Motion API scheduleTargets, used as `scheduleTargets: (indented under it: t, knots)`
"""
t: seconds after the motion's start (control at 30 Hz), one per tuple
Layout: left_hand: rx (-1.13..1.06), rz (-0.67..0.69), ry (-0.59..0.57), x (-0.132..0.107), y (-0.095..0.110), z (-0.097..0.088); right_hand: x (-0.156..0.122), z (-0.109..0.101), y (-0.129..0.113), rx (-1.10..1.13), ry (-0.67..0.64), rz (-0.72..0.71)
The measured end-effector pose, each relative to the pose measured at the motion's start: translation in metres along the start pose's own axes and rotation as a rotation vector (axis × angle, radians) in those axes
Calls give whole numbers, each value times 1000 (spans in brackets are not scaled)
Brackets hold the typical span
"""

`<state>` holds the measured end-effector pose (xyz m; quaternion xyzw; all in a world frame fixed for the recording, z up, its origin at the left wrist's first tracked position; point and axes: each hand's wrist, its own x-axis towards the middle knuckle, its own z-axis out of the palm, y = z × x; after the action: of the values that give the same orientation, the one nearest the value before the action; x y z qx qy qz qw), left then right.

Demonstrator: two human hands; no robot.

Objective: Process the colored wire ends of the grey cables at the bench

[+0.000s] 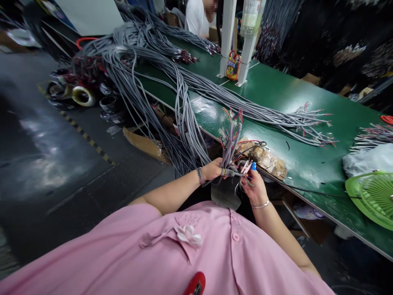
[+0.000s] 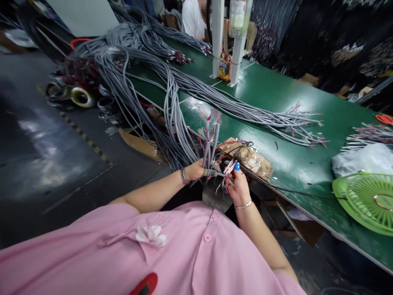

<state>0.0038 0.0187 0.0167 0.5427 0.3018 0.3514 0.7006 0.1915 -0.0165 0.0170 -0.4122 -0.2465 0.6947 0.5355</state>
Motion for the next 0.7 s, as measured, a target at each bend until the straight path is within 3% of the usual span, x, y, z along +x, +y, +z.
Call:
scheduleTargets:
  t: [0.17,0.3,0.7]
  knots:
    - [-2,4,7,1,-1,2,0,-1,4,101,49,16]
    - [8,-15,-3,-7,4,0,-4,-4,8,154,-36,30]
    - [38,-43,-70,-77,1,-16,-32,-42,32,20,-126,168]
